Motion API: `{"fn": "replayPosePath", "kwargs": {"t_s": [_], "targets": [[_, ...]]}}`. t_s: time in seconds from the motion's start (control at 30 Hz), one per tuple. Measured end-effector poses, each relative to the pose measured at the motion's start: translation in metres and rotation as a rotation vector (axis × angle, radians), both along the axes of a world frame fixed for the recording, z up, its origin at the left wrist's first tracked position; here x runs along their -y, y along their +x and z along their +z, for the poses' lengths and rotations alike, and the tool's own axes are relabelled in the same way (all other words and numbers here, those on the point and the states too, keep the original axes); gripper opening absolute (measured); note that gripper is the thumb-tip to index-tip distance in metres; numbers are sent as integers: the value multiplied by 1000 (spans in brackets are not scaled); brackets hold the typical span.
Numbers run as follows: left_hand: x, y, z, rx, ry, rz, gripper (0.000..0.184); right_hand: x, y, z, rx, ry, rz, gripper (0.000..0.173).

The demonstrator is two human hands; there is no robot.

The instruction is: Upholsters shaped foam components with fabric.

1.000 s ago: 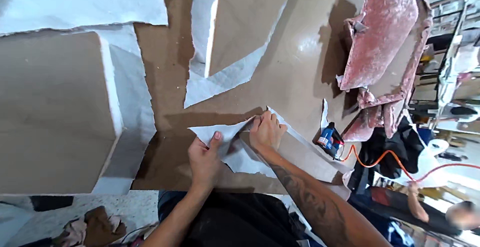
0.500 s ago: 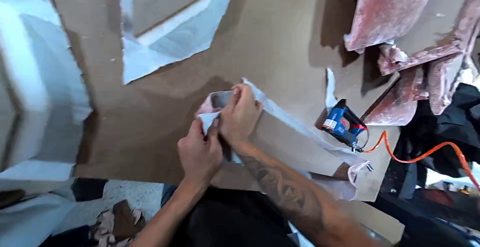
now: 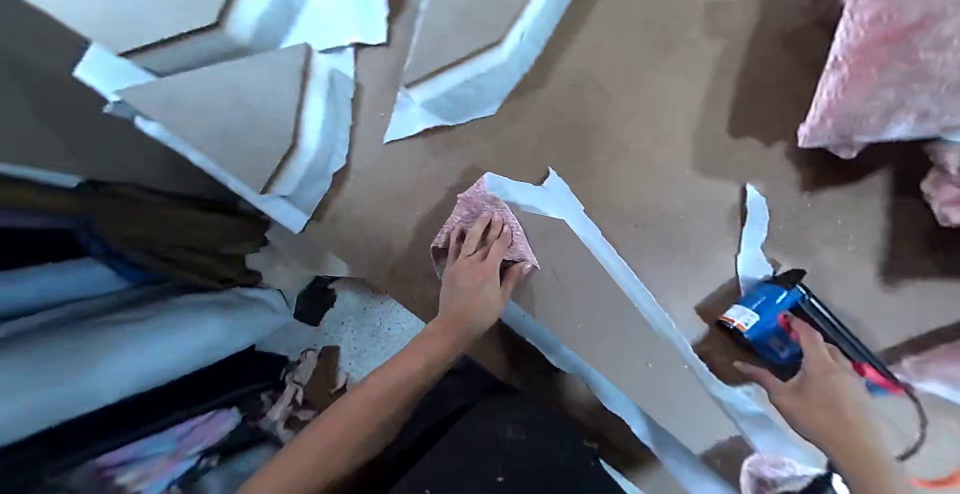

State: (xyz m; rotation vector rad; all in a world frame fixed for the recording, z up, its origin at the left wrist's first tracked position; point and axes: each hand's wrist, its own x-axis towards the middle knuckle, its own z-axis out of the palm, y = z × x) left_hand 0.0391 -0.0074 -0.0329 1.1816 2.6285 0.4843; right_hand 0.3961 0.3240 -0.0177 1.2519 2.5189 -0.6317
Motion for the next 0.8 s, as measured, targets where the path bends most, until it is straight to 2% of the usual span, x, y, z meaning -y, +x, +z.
{"fn": "replayPosePath", "kwargs": {"t_s": [0.07,0.13,0.17,0.2,0.27,0.37,0.43,0.5,0.63,0.8], "targets": [[-1,10,2,-3,-19,26,57,-1,-5,16,-22,-28,14,81],[-6,16,11,-4,-59,82,54,10,-40,66,39,1,38,61],[-7,18,15,4,-82,102,53,21,-65,95,75,19,59,56],[-8,20,20,30,-113,116,53,38,-89,119,69,35,93,58],[-6,20,25,152,-116,131,54,79,-137,142,-111,69,214,55],[3,17,20,247,-31,102,63,128,-224,134,-291,62,449,34],[13,19,18,285,5,51,78,147,-274,124,-205,20,550,24],[20,19,14,322,44,30,83,161,-312,114,-153,16,637,17],[24,17,10,451,83,38,68,174,-353,101,-56,19,720,16],[30,7,8,591,62,-33,66,181,-362,105,86,15,709,19]]}}
